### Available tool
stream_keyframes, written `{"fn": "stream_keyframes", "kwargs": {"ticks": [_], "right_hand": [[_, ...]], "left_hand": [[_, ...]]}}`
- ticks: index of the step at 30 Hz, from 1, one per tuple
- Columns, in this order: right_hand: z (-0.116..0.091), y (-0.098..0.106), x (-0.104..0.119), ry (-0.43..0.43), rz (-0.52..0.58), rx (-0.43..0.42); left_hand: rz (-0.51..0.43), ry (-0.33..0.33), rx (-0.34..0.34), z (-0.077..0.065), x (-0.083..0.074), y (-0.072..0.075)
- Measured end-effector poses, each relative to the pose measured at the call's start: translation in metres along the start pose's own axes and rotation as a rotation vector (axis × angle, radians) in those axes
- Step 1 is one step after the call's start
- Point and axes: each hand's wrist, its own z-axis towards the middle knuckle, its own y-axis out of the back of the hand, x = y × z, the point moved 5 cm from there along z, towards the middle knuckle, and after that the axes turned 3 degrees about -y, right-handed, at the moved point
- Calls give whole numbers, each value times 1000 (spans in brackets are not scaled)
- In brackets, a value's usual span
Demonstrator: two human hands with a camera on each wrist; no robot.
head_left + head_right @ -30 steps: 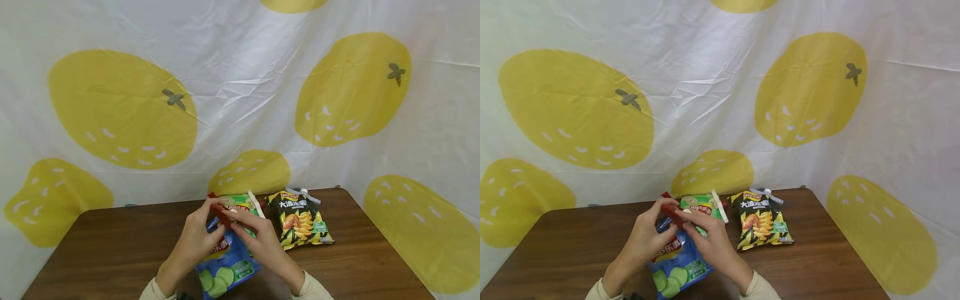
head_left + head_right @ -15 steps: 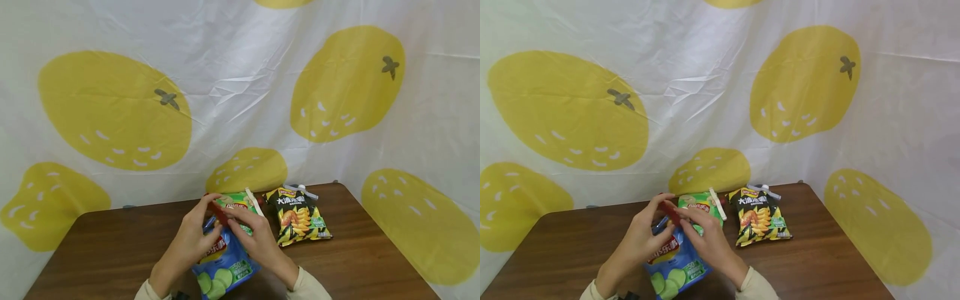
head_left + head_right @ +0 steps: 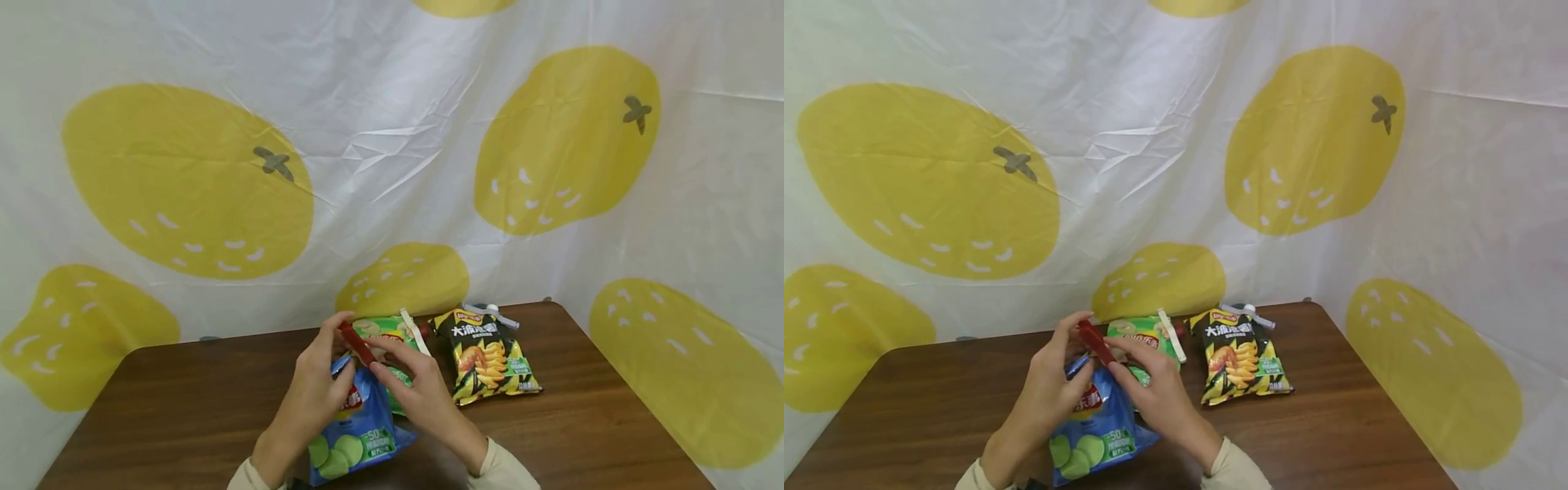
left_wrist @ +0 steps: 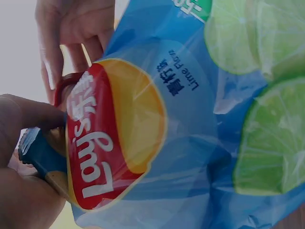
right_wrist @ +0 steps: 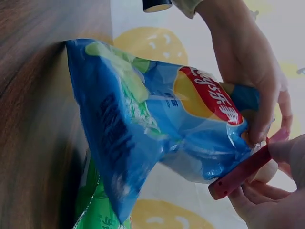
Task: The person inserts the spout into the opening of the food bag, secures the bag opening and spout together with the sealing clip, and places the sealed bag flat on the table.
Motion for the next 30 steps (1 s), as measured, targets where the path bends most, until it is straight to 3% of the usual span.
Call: {"fn": "stream_keyframes", "kwargs": {"ticks": [5, 11, 17, 25, 30], "right_hand": [[-1, 0, -5, -19, 10, -29], [-2, 0, -15, -47, 94, -14], [-1, 1, -22, -107, 147, -4], [-2, -1, -27, -198, 201, 14], [-3, -5, -27, -203, 195, 42]], "left_hand": [[-39, 16, 43, -2, 2, 0], [9, 28, 49, 0, 3, 8], [41, -3, 49, 4, 4, 15], [258, 163, 127, 0, 18, 28], [214, 199, 150, -1, 19, 30]]}}
